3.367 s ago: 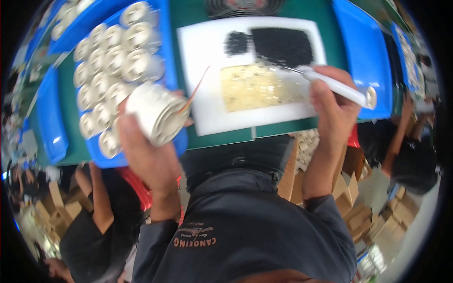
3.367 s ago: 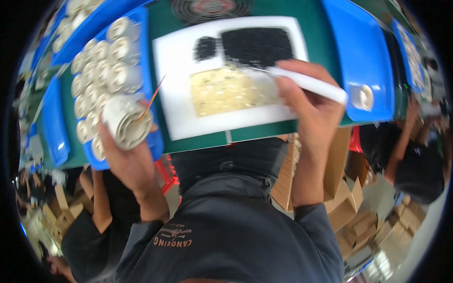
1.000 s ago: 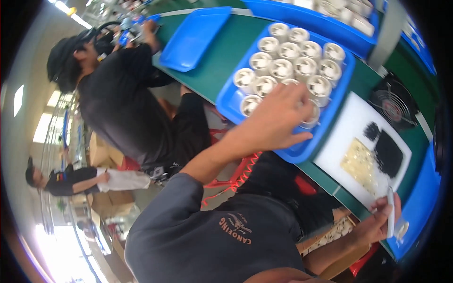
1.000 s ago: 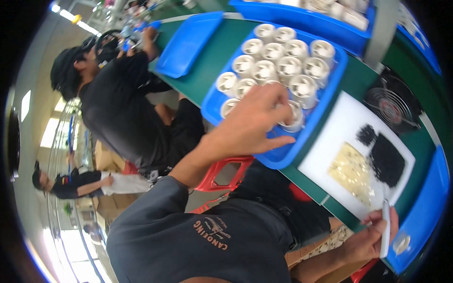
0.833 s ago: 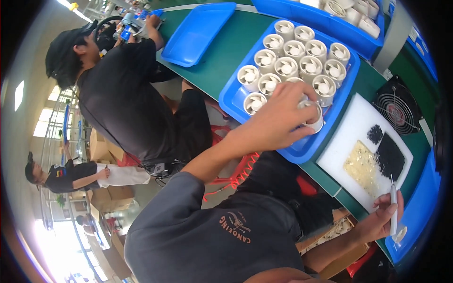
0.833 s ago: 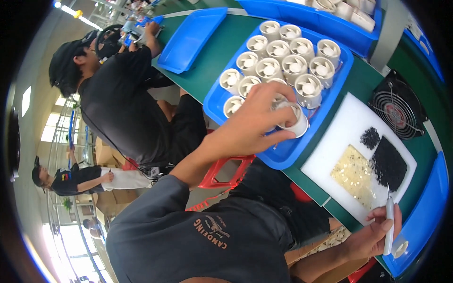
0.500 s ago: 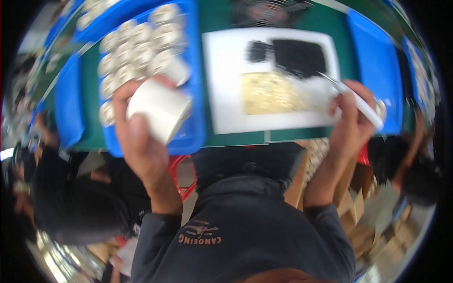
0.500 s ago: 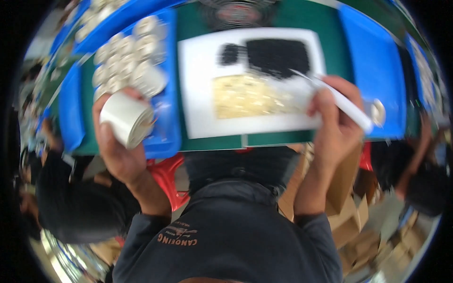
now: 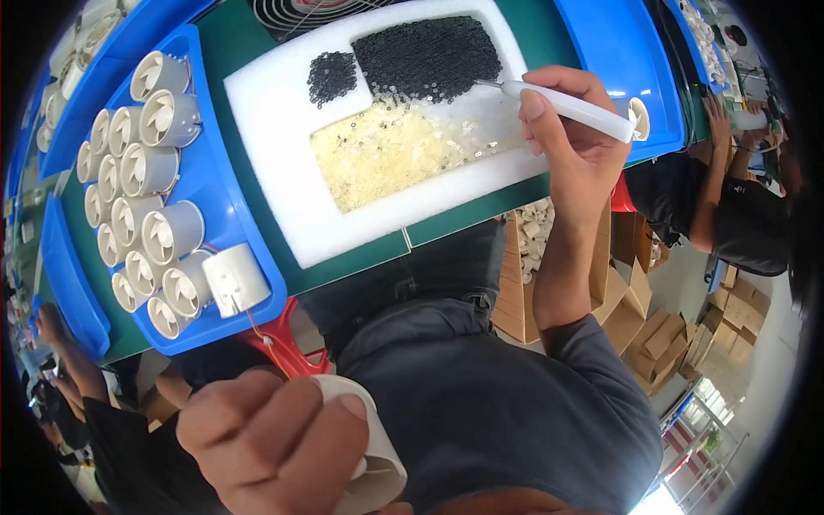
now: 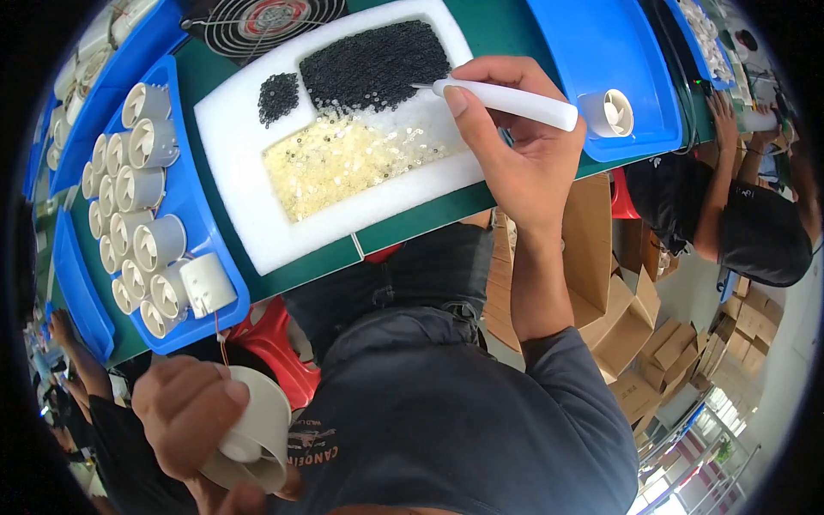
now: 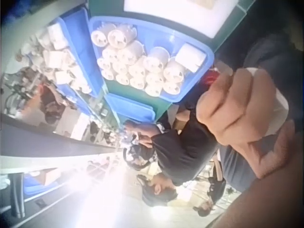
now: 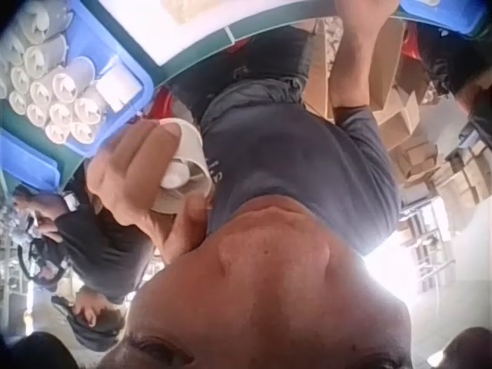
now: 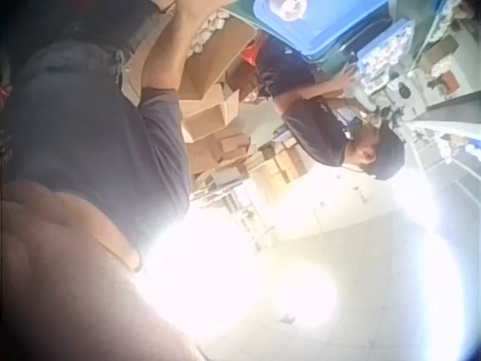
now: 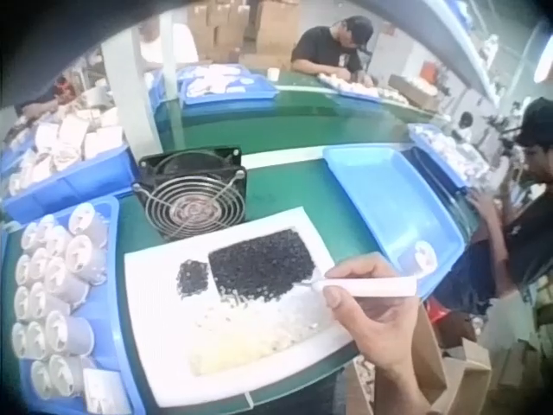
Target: Applying white paste or adhesive to small electronic fan components using a syringe dispenser on an assembly line.
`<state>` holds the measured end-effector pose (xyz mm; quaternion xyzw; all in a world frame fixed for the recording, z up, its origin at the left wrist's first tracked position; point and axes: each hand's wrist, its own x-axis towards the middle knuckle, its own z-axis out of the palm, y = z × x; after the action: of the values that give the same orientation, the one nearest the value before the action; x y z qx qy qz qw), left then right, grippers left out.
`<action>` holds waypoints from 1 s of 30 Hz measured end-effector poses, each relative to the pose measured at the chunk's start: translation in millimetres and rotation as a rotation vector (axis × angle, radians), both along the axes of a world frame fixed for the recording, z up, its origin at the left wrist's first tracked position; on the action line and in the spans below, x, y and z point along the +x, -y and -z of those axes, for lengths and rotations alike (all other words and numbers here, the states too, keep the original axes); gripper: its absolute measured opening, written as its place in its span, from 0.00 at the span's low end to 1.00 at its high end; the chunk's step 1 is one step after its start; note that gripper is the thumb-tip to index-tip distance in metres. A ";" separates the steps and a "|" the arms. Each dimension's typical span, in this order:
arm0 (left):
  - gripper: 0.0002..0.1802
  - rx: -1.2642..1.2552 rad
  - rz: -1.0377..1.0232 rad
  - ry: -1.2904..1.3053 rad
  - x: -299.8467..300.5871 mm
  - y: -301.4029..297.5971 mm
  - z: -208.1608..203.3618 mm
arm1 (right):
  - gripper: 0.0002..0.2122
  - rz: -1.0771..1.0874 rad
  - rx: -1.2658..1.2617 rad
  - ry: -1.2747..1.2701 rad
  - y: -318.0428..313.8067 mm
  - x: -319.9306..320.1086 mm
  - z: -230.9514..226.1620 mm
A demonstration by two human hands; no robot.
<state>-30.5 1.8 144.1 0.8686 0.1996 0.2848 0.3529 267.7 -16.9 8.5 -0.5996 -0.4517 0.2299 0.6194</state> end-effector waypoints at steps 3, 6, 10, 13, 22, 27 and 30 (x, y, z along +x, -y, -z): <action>0.24 -0.083 -0.396 -0.197 17.8 39.8 -8.8 | 0.07 -0.004 -0.019 -0.029 -0.5 1.7 7.1; 0.36 0.079 -0.125 -0.538 -12.3 3.6 -0.1 | 0.07 0.014 -0.064 -0.021 1.8 0.6 10.5; 0.31 0.234 -0.500 0.084 -19.9 -63.0 58.2 | 0.08 0.038 -0.022 0.081 12.7 9.7 3.2; 0.28 0.289 -0.738 0.644 -28.1 -100.5 70.9 | 0.10 0.044 0.001 0.091 7.2 2.1 10.2; 0.37 -0.318 -0.665 0.950 -60.7 -61.7 29.9 | 0.09 -0.054 0.108 0.363 23.9 -36.9 -14.1; 0.37 -0.674 0.336 0.347 -51.1 -41.8 97.5 | 0.06 0.062 0.061 -0.134 15.3 3.3 7.7; 0.31 -0.789 0.019 0.134 -33.8 -0.8 99.5 | 0.06 -0.017 0.006 -0.137 6.9 -6.3 -0.8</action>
<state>-64.2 2.6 44.6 0.6476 0.2623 0.2389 0.6743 261.4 -23.8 9.3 -0.5767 -0.4140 0.2744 0.6486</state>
